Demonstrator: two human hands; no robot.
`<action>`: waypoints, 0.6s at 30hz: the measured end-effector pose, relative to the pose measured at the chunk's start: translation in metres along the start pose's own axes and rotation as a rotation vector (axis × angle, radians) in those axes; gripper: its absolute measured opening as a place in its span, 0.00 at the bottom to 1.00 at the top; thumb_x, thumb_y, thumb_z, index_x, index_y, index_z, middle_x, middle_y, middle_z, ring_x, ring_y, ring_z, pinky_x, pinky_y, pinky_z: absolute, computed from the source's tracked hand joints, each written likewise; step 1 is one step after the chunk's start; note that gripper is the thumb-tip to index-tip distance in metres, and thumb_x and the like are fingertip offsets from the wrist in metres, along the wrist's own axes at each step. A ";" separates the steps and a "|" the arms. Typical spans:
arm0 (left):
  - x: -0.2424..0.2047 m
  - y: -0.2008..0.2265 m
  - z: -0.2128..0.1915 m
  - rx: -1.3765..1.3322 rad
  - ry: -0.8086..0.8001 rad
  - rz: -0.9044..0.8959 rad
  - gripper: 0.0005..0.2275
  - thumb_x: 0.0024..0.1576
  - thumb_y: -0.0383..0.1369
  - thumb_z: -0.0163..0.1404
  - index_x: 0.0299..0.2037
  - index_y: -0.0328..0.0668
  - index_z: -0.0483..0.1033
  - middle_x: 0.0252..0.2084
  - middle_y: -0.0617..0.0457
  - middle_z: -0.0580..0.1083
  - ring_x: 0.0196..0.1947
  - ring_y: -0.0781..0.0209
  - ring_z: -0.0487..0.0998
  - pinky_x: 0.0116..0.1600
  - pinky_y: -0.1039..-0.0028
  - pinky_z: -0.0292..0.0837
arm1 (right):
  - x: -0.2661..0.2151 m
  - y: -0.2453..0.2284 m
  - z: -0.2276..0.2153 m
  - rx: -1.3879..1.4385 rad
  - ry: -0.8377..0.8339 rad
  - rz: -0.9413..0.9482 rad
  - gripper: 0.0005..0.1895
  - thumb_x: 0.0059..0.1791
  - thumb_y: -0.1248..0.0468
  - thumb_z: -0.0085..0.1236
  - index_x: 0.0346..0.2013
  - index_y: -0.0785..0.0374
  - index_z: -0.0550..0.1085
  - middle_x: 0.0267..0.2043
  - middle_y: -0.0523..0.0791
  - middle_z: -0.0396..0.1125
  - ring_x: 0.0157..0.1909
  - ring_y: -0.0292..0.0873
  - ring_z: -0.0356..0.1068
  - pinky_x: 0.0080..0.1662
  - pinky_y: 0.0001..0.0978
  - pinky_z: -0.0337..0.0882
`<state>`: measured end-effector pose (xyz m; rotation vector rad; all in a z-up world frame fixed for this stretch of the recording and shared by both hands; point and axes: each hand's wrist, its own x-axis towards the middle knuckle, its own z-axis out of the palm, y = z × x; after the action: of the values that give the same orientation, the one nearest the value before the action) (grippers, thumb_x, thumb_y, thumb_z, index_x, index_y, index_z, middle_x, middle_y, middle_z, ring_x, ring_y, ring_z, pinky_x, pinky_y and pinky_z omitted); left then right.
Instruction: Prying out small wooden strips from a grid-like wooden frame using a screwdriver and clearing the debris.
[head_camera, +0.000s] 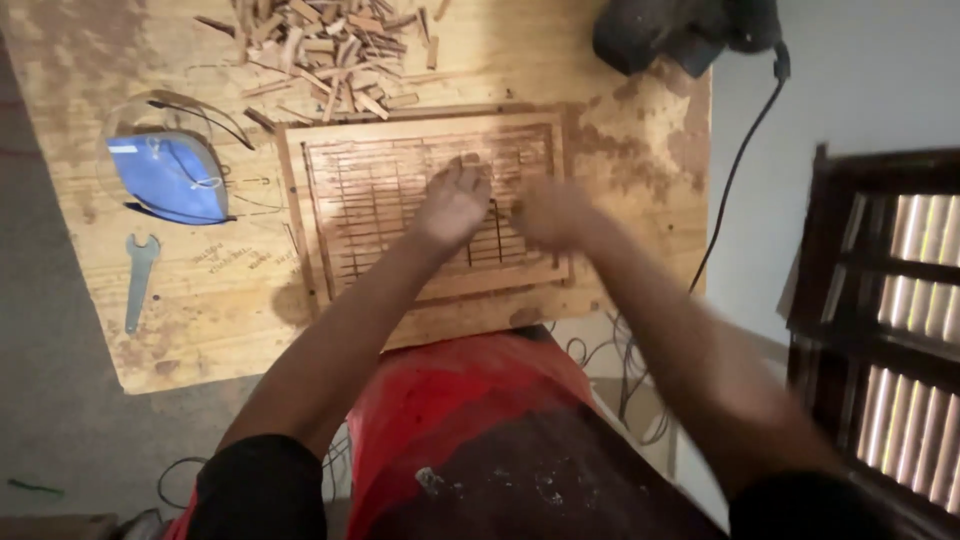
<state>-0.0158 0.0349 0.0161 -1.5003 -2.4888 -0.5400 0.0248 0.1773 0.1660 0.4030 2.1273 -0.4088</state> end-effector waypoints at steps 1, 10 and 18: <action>0.003 -0.002 -0.002 -0.032 -0.069 -0.026 0.08 0.60 0.31 0.46 0.43 0.40 0.78 0.38 0.46 0.73 0.50 0.39 0.76 0.43 0.59 0.76 | 0.021 0.001 -0.015 -0.019 -0.061 0.046 0.12 0.47 0.57 0.55 0.32 0.60 0.81 0.28 0.49 0.75 0.32 0.50 0.77 0.38 0.43 0.77; 0.025 -0.018 -0.048 -0.467 -0.445 -0.409 0.09 0.61 0.39 0.47 0.38 0.59 0.83 0.37 0.50 0.82 0.44 0.45 0.84 0.47 0.56 0.79 | -0.017 0.014 0.158 0.024 0.462 -0.036 0.26 0.48 0.63 0.51 0.60 0.68 0.64 0.41 0.53 0.70 0.41 0.56 0.75 0.39 0.50 0.76; 0.035 -0.020 -0.042 -0.667 -0.486 -0.467 0.08 0.55 0.37 0.55 0.40 0.47 0.80 0.50 0.44 0.75 0.52 0.39 0.79 0.58 0.55 0.73 | -0.011 0.023 0.187 0.343 0.743 -0.167 0.25 0.57 0.59 0.40 0.67 0.68 0.64 0.54 0.63 0.68 0.53 0.67 0.71 0.56 0.58 0.71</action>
<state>-0.0516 0.0382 0.0619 -1.3318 -3.2848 -1.3319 0.1761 0.1154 0.0720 0.6486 2.8298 -0.8240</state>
